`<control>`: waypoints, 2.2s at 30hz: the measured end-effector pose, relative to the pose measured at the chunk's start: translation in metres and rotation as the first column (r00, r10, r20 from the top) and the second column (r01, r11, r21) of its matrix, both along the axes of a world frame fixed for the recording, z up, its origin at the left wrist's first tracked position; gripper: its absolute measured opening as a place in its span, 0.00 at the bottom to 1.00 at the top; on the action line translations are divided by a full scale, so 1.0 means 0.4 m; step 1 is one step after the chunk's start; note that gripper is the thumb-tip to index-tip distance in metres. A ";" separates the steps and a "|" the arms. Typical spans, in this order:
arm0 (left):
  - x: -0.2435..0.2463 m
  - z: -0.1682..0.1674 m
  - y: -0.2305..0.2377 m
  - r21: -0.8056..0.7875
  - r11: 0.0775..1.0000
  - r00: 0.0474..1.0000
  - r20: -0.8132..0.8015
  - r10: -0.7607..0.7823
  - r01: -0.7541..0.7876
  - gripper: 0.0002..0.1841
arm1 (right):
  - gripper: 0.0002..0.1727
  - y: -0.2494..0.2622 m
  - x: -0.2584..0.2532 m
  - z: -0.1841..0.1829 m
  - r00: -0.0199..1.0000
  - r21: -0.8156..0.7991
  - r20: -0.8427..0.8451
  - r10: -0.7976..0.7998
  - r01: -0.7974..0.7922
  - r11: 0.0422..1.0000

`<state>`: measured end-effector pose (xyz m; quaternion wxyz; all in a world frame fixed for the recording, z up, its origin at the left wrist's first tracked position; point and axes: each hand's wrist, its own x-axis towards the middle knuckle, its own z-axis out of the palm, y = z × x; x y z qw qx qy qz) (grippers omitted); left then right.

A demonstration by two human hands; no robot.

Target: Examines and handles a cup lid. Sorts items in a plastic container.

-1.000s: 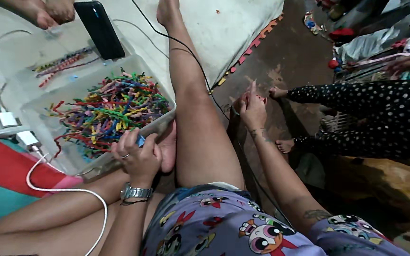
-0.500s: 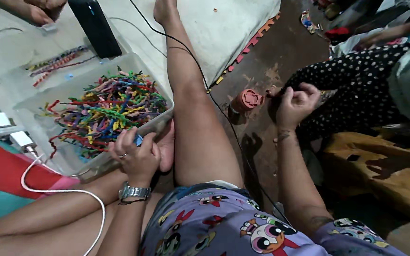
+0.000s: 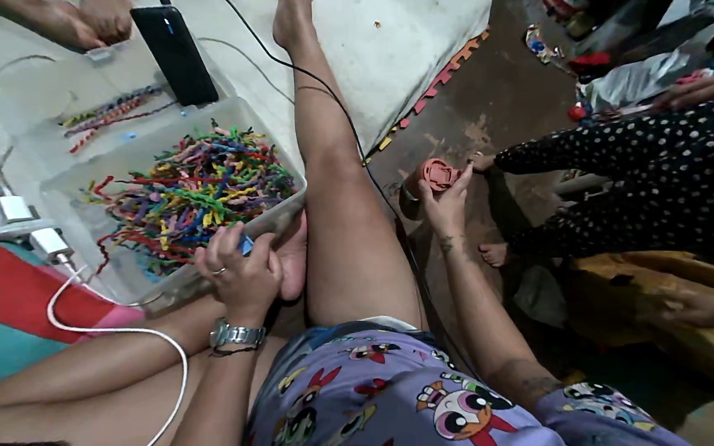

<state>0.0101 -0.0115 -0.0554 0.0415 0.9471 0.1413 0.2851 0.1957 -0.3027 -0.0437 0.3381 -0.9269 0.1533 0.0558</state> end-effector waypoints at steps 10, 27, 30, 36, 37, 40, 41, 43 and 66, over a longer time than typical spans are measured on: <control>0.000 -0.009 -0.001 -0.022 1.000 1.000 -0.009 0.013 -0.014 0.10 | 0.62 -0.116 0.115 -0.104 0.944 0.252 0.268 0.195 -0.264 0.931; -0.004 -0.015 0.001 0.015 1.000 1.000 -0.018 0.005 -0.005 0.09 | 0.38 -0.028 0.083 -0.212 0.902 -0.007 0.397 0.170 -0.182 0.983; -0.008 -0.024 0.003 0.028 1.000 1.000 -0.030 0.004 -0.003 0.08 | 0.35 -0.029 0.150 -0.208 0.856 -0.023 0.471 0.215 -0.232 0.972; -0.009 -0.029 0.010 0.027 1.000 1.000 -0.011 -0.013 0.013 0.07 | 0.33 -0.035 0.168 -0.117 0.810 0.111 0.559 0.174 -0.281 0.953; -0.009 -0.032 0.008 0.019 1.000 1.000 -0.010 -0.013 0.013 0.07 | 0.32 -0.037 0.170 -0.089 0.774 0.129 0.608 0.177 -0.316 0.940; -0.008 -0.037 0.005 0.016 1.000 1.000 -0.002 -0.013 0.013 0.08 | 0.33 -0.050 0.126 0.020 0.728 0.201 0.673 0.130 -0.349 0.915; -0.002 -0.036 0.008 0.021 1.000 1.000 0.009 -0.010 0.010 0.08 | 0.33 -0.053 0.121 0.050 0.704 0.218 0.700 0.121 -0.371 0.903; -0.001 -0.036 0.008 0.017 1.000 1.000 0.014 -0.013 0.012 0.07 | 0.34 -0.055 0.128 0.090 0.642 0.247 0.759 0.107 -0.437 0.865; -0.002 0.053 -0.008 -0.162 0.986 0.999 -0.009 -0.031 0.030 0.14 | 0.44 0.101 0.040 0.462 0.086 -0.218 0.916 0.392 -0.713 0.666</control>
